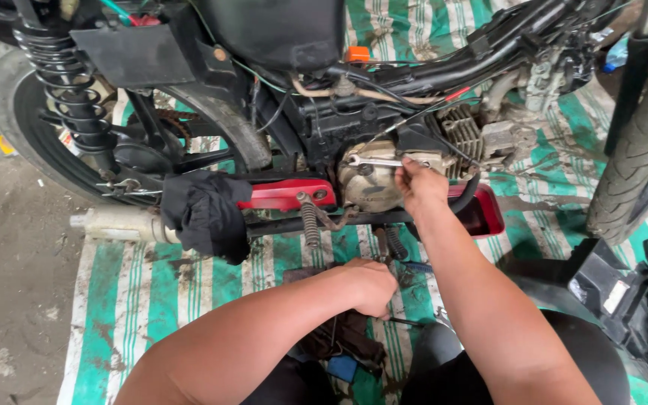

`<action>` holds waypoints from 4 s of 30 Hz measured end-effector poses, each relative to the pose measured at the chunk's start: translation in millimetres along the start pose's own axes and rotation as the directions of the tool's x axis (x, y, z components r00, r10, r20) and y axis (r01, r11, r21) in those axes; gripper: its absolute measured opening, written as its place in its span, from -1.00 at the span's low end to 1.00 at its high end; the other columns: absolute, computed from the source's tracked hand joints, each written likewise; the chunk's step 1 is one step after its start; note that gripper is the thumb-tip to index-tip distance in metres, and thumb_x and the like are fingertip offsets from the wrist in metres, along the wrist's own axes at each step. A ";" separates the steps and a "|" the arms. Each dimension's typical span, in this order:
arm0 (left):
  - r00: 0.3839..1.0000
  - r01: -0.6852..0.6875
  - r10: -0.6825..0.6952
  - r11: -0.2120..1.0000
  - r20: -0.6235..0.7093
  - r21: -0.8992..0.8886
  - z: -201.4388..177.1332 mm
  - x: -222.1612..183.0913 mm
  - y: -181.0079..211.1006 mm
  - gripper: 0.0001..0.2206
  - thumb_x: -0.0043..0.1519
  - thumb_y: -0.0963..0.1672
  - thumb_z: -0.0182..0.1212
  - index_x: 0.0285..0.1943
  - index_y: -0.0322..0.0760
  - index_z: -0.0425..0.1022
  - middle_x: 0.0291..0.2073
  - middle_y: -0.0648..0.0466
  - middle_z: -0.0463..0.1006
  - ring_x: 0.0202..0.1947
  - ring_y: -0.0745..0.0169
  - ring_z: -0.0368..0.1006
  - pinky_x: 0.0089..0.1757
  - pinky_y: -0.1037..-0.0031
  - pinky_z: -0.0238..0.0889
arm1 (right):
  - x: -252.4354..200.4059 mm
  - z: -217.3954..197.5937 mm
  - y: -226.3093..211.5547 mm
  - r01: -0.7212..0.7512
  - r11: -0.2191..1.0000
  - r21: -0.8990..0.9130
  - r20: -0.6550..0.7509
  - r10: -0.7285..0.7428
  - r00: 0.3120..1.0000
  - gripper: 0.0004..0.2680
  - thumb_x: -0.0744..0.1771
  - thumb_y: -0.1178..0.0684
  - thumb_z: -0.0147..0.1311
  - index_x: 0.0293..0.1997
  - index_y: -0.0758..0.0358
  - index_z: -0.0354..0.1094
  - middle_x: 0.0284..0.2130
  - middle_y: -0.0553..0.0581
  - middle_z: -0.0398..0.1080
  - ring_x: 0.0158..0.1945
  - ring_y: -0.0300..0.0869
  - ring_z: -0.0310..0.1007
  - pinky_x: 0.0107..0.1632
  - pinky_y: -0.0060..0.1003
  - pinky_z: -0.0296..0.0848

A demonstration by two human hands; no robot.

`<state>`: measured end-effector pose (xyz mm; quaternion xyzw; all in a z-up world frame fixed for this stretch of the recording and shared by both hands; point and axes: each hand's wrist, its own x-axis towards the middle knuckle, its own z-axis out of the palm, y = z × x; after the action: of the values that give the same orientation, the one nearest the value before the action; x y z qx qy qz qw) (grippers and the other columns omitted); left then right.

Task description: Repairing a motorcycle engine by tightening bolts with a wrench and adjusting electrical components.

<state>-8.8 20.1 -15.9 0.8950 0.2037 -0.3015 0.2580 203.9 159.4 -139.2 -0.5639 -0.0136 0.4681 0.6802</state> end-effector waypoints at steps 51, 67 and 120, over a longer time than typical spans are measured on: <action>0.995 -0.102 0.101 0.995 -0.018 -0.014 1.0 13.0 -10.3 -0.52 0.32 0.09 0.28 0.25 -0.28 0.71 0.09 -0.13 0.75 0.30 -0.22 0.58 0.17 -0.18 0.53 | -16.5 -17.5 -67.6 0.071 0.984 -0.163 -0.056 -0.081 0.995 -0.87 0.38 0.16 0.31 -0.07 0.24 0.40 -0.40 0.12 0.53 -0.43 -0.08 0.68 -0.23 0.00 0.84; 0.999 -0.043 0.043 0.999 0.006 0.034 15.6 29.4 -29.0 -0.48 0.24 0.16 0.31 0.21 -0.16 0.71 0.14 -0.03 0.73 0.35 -0.14 0.54 0.19 -0.10 0.51 | -6.4 -117.6 -186.6 0.296 0.722 -0.625 0.253 -0.171 0.952 -0.84 0.54 -0.08 0.12 -0.04 0.15 0.42 -0.39 0.13 0.45 -0.40 -0.08 0.55 -0.29 0.07 0.77; 1.000 0.026 -0.026 1.000 -0.011 -0.005 4.0 22.5 -22.8 -0.59 0.30 0.07 0.34 0.13 -0.23 0.76 0.13 -0.07 0.75 0.30 -0.20 0.58 0.19 -0.07 0.53 | -48.0 -99.7 -188.3 0.317 -0.141 -0.938 0.299 0.133 0.945 -0.74 0.31 -0.01 0.30 0.03 0.26 0.72 -0.22 0.22 0.75 -0.37 -0.02 0.73 -0.31 -0.16 0.73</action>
<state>-5.9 40.3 -40.9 0.8933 0.2173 -0.2993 0.2552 348.4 66.9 -4.2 -0.8003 -0.5030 0.3238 0.0417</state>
